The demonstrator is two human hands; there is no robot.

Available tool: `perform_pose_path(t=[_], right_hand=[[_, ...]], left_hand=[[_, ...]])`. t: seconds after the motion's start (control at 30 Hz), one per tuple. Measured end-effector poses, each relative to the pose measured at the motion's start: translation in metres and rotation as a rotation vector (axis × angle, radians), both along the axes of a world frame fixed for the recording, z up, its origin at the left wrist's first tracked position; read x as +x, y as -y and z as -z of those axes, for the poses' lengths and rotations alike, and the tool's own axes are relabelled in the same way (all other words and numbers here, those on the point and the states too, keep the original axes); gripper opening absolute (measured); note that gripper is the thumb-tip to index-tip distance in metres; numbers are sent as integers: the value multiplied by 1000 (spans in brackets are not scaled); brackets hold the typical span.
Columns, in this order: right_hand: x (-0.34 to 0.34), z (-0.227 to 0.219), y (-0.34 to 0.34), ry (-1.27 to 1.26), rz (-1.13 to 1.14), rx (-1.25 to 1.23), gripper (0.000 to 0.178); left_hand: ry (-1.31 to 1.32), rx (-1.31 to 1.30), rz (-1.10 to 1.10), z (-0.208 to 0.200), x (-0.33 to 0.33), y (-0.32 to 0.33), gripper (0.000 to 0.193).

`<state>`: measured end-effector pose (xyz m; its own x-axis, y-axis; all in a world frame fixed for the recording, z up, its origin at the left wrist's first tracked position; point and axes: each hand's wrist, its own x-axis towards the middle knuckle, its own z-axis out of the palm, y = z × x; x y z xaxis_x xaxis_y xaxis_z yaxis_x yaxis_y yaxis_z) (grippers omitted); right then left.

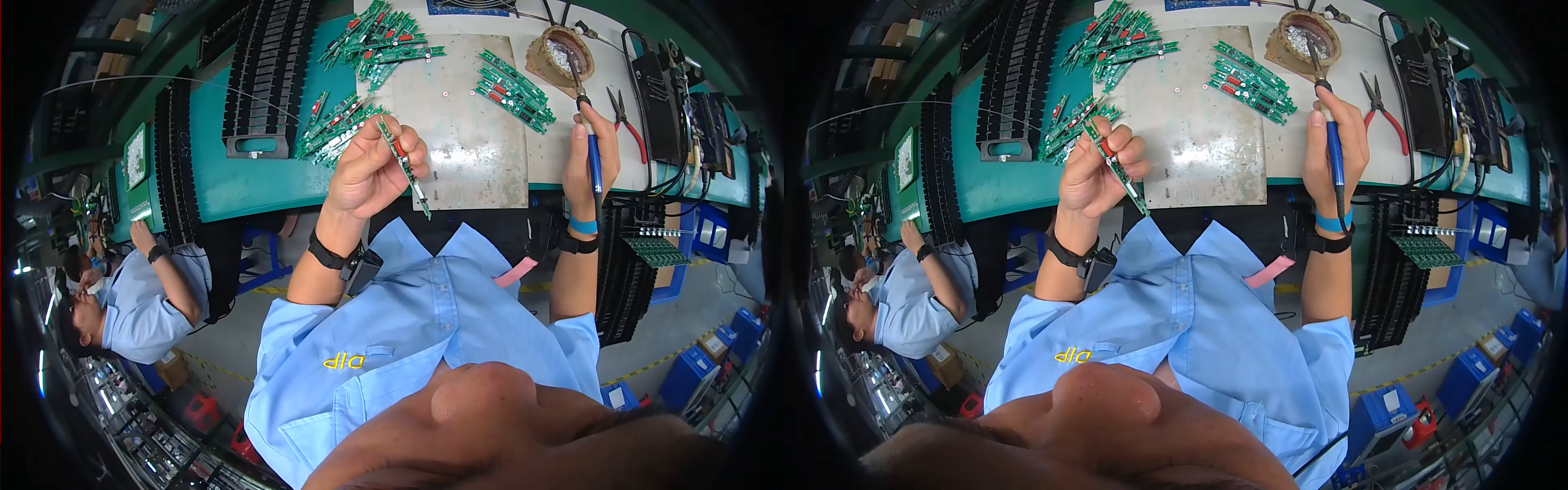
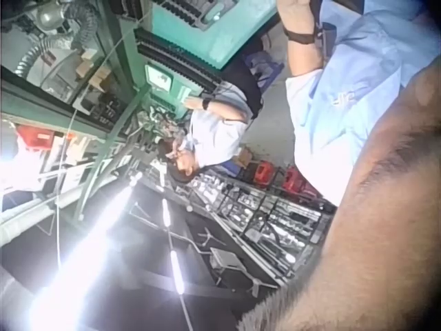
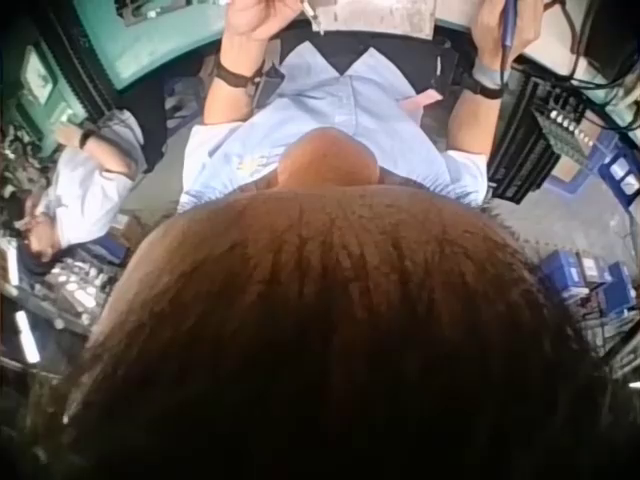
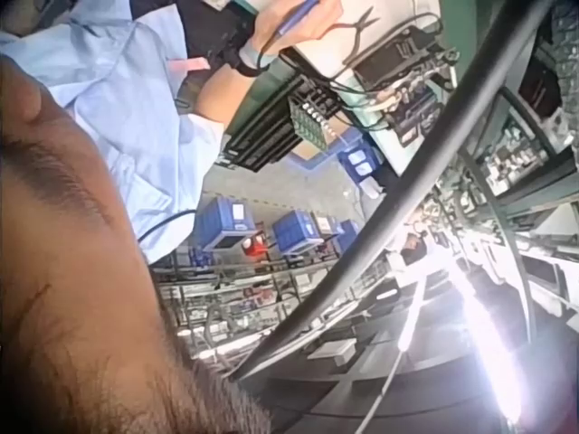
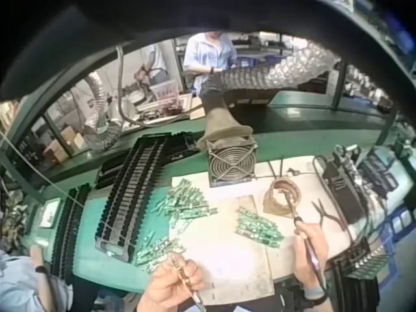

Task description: Soldering small electronic components onto printed circuit board strips.

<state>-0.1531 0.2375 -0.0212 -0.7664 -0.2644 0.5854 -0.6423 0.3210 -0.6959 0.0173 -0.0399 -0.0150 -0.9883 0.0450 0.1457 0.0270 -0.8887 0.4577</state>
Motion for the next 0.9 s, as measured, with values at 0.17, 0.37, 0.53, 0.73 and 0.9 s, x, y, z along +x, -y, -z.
perform_pose_path(t=[0.17, 0.37, 0.53, 0.73, 0.9], right_hand=[[1, 0, -1, 4, -8, -2, 29], [2, -1, 0, 7, 0, 6, 29], [1, 0, 0, 1, -4, -12, 29], [1, 1, 0, 9, -1, -8, 29], [0, 2, 0, -11, -6, -11, 29]], left_hand=[[3, 34, 25, 1, 0, -1, 19], [39, 99, -15, 0, -1, -5, 17], [75, 146, -60, -2, -4, -7, 15], [94, 156, -104, -3, -3, -7, 14], [97, 183, -85, -3, -5, -7, 14]])
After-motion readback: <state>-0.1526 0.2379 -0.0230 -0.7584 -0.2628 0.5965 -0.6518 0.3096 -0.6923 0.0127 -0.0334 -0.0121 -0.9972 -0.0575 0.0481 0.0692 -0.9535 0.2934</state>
